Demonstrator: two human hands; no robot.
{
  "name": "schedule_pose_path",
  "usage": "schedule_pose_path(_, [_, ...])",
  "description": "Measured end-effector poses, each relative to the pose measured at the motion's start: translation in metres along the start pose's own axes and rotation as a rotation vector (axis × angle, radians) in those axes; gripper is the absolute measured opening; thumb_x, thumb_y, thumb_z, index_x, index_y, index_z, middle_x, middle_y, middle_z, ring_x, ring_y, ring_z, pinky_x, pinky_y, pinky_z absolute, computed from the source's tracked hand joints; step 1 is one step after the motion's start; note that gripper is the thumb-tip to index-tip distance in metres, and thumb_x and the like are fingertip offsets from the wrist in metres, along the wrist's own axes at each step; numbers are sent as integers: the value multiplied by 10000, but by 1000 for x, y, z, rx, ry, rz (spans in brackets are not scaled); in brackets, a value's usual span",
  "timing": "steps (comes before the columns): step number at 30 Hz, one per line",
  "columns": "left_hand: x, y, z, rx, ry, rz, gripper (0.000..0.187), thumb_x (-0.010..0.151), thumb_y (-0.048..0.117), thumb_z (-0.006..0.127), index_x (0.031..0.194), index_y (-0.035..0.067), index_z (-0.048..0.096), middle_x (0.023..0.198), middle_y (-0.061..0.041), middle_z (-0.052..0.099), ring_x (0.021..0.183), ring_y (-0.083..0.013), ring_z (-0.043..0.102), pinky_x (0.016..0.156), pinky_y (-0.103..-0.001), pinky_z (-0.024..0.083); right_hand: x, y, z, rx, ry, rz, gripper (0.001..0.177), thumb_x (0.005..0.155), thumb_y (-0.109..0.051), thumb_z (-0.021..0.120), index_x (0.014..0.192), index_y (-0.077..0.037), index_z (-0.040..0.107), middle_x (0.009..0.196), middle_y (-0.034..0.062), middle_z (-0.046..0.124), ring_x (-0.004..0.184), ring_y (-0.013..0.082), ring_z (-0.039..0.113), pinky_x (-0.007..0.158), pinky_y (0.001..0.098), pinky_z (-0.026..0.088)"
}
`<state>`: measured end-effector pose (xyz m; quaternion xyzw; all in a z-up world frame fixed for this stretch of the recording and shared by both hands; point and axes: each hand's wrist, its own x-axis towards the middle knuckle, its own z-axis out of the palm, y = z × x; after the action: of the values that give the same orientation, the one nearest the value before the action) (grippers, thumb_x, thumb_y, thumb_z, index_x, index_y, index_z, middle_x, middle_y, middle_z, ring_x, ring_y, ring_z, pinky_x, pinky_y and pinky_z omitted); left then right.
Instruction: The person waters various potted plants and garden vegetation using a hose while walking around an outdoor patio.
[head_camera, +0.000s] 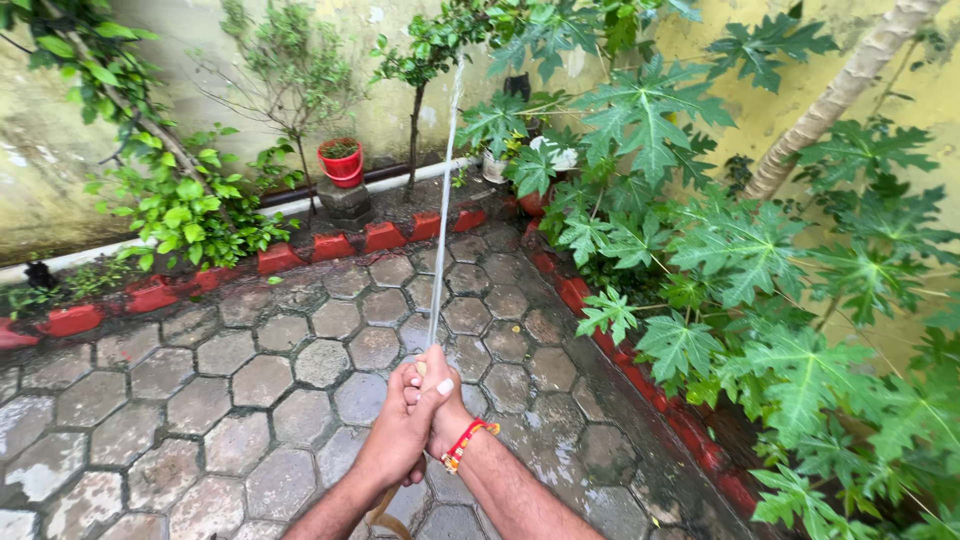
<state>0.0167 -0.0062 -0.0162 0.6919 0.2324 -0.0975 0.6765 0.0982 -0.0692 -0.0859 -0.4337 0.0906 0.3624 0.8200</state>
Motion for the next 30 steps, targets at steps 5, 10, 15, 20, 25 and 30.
schedule_pose_path(5, [1,-2,-2,-2,43,28,652,886,514,639,1403,264,329,657,-91,624,287,-157,445,259,-304,330,13,5,-4,27,-27,-11,457,968,-498,493,662,-167,415,548,-46,360,456,96,347,425,278,277])
schedule_pose_path(10, [1,0,-8,-32,39,22,647,890,533,655,1379,243,347,651,-81,605,294,-151,433,263,-299,320,18,2,-2,29,-34,93,450,932,-508,482,641,-175,406,523,-35,361,432,119,332,420,289,280])
schedule_pose_path(15, [0,3,-14,-10,33,-6,716,876,566,646,1419,265,288,695,-68,640,312,-143,453,273,-301,333,19,0,4,0,6,132,430,912,-488,469,631,-172,398,510,-30,353,418,126,314,407,302,261])
schedule_pose_path(20, [0,8,-19,-7,33,-36,720,875,583,640,1406,242,294,791,-79,661,316,-128,443,277,-282,345,25,-1,7,3,-20,171,437,928,-499,465,640,-179,392,513,-48,339,419,101,306,400,272,244])
schedule_pose_path(25, [-2,7,-27,-69,56,-35,709,885,565,638,1395,201,306,861,-97,648,310,-118,417,262,-272,320,28,2,18,-46,-21,195,479,939,-546,429,645,-169,389,523,-37,337,430,106,314,405,270,249])
schedule_pose_path(30, [-9,-3,-37,-132,141,-25,746,880,552,635,1446,227,274,892,-99,686,309,-113,429,263,-268,318,33,15,36,-49,-13,236,421,952,-496,445,676,-179,418,552,-46,349,448,92,315,412,274,251])
